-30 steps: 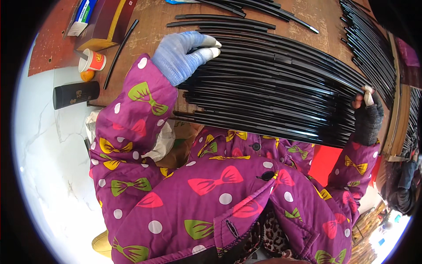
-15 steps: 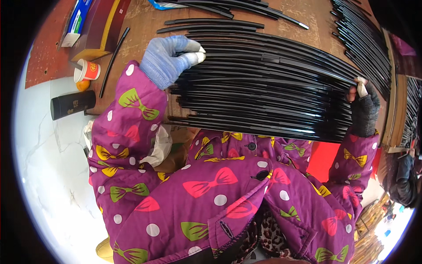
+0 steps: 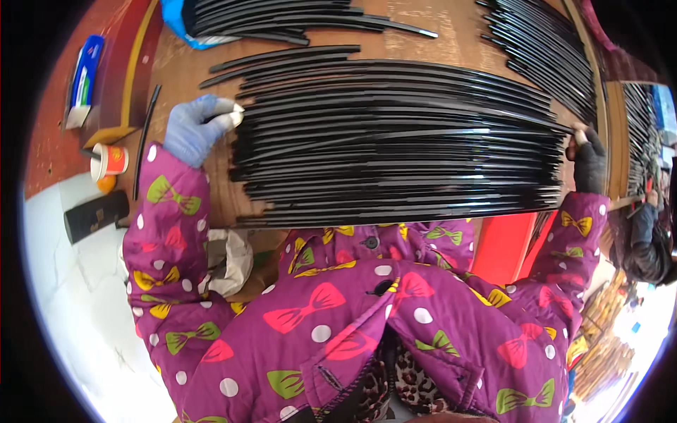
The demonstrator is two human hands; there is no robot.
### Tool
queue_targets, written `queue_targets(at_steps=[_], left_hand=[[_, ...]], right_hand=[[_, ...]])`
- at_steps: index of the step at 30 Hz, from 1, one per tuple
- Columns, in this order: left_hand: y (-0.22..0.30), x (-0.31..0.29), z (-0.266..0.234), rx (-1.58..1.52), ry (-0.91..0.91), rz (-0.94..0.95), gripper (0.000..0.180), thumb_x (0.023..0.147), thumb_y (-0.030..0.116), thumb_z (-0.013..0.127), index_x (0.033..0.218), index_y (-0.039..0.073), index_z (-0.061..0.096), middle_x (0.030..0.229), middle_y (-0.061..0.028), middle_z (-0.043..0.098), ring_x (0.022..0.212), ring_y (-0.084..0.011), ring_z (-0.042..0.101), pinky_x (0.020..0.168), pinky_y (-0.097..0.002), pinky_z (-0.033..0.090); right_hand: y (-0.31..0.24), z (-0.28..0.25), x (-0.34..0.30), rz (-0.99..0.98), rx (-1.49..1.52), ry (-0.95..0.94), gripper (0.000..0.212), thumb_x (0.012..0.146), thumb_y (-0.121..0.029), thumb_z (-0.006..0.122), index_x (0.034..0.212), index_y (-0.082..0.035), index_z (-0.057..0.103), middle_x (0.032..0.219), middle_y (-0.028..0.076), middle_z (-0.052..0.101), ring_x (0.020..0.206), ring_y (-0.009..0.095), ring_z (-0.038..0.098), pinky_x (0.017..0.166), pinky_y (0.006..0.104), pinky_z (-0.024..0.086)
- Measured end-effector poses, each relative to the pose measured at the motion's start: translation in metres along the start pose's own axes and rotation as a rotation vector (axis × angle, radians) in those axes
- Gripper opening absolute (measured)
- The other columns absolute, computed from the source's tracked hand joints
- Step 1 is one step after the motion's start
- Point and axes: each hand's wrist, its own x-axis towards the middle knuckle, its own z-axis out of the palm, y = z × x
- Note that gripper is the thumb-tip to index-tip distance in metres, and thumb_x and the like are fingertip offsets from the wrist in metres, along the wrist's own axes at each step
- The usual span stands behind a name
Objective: Assembling small white caps onto long black tubes at a manual assembly station.
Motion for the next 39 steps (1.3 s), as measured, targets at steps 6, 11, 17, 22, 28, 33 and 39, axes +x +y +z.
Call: queue_targets(at_steps=[6,11,17,22,28,33,39], left_hand=[[0.006,-0.002,-0.003,0.119,-0.013,0.053,0.011,0.068,0.002,0.065,0.079,-0.001,0.063,0.075,-0.0051,0.056,0.072,-0.0141,0.054,0.066,-0.0240,0.042],[0.017,0.022,0.008,0.363,0.083,0.307,0.010,0.072,0.008,0.063,0.079,0.001,0.063,0.073,-0.0074,0.057,0.070,-0.0157,0.056,0.066,-0.0243,0.044],[0.016,0.046,0.015,0.777,0.204,0.417,0.020,0.075,0.022,0.060,0.090,0.009,0.062,0.091,-0.0079,0.058,0.087,-0.0257,0.055,0.077,-0.0327,0.044],[0.018,0.057,0.020,0.938,0.139,0.339,0.025,0.073,0.024,0.062,0.094,0.012,0.060,0.094,-0.0061,0.057,0.093,-0.0250,0.052,0.081,-0.0340,0.042],[0.022,0.066,0.021,0.905,0.035,0.177,0.029,0.069,0.019,0.067,0.094,0.010,0.056,0.088,-0.0052,0.053,0.088,-0.0246,0.053,0.077,-0.0335,0.043],[0.018,0.054,0.017,0.823,0.032,0.133,0.031,0.069,0.015,0.068,0.097,0.008,0.055,0.086,-0.0078,0.056,0.083,-0.0242,0.055,0.074,-0.0316,0.045],[0.038,0.029,0.022,0.212,0.073,0.088,0.039,0.079,0.003,0.055,0.116,0.012,0.050,0.078,-0.0031,0.057,0.070,-0.0109,0.055,0.065,-0.0239,0.047]], right_hand=[[-0.008,0.011,0.026,-0.191,-0.743,0.203,0.021,0.079,-0.023,0.056,0.090,-0.005,0.061,0.063,0.006,0.055,0.058,0.014,0.052,0.055,0.0266,0.042],[-0.037,0.042,0.059,-0.157,-1.383,0.081,0.032,0.076,-0.023,0.059,0.102,-0.005,0.058,0.092,0.015,0.061,0.089,0.027,0.058,0.075,0.0334,0.044],[-0.041,0.056,0.072,-0.268,-1.471,-0.031,0.022,0.074,-0.021,0.056,0.092,-0.007,0.058,0.091,0.018,0.058,0.089,0.034,0.054,0.075,0.0412,0.043],[-0.036,0.056,0.082,-0.327,-1.622,-0.151,0.022,0.073,-0.015,0.050,0.093,-0.008,0.056,0.087,0.018,0.058,0.085,0.037,0.054,0.072,0.0438,0.043],[-0.030,0.063,0.080,-0.473,-1.561,-0.107,0.035,0.075,-0.008,0.048,0.109,-0.011,0.050,0.101,0.017,0.053,0.089,0.035,0.054,0.075,0.0416,0.044],[-0.058,0.098,0.046,-0.712,-1.185,-0.184,0.039,0.071,0.003,0.047,0.108,-0.009,0.050,0.101,0.017,0.052,0.088,0.034,0.054,0.074,0.0374,0.046],[-0.076,0.147,0.005,-1.010,-0.795,-0.217,0.028,0.074,0.005,0.052,0.101,-0.003,0.054,0.090,0.016,0.053,0.080,0.031,0.055,0.067,0.0335,0.045]])
